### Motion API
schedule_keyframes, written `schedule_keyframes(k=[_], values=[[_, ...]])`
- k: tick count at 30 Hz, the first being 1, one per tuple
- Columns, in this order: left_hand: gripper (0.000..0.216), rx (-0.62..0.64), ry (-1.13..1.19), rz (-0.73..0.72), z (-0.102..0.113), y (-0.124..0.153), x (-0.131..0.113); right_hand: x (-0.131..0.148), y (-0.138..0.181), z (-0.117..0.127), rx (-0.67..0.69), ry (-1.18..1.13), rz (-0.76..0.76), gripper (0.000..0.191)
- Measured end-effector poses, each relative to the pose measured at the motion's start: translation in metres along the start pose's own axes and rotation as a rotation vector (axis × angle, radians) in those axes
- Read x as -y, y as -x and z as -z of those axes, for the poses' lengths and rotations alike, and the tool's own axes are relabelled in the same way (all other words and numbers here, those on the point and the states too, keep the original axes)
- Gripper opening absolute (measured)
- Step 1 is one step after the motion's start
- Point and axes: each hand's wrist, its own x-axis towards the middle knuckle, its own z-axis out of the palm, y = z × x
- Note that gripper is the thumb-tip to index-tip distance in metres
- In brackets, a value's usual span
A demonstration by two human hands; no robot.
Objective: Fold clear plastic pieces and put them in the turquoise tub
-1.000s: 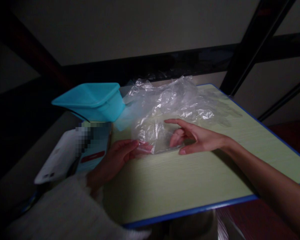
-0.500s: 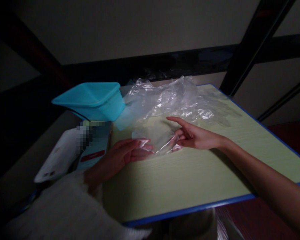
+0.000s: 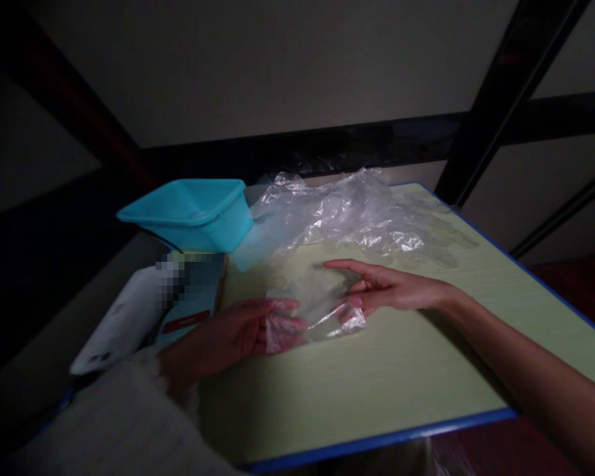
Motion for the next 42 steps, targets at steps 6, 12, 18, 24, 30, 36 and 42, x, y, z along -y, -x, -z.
schedule_keyframes(k=[6,12,18,24,30,36,42], values=[[0.037,-0.015,0.004,-0.002,0.003,-0.002,0.003,-0.008,-0.012,-0.004,-0.206,-0.061,0.066,0.046],[0.038,-0.004,0.017,0.010,0.002,-0.004,0.004,-0.018,-0.020,0.000,-0.211,-0.036,0.125,0.042],[0.033,-0.023,0.007,-0.061,0.001,0.000,0.003,-0.015,-0.018,0.001,-0.219,0.056,0.100,0.036],[0.040,-0.091,-0.021,-0.174,0.000,0.005,-0.002,-0.009,-0.013,0.000,-0.273,0.106,0.069,0.035],[0.049,-0.226,-0.250,-0.323,0.013,-0.004,0.006,-0.011,-0.013,0.001,-0.274,0.118,0.081,0.034],[0.055,-0.282,-0.487,-0.375,0.016,-0.007,0.007,-0.014,-0.013,0.002,-0.279,0.146,0.107,0.031],[0.075,-0.247,-0.556,-0.319,0.010,0.002,0.003,-0.012,-0.013,0.003,-0.274,0.129,0.119,0.027]])
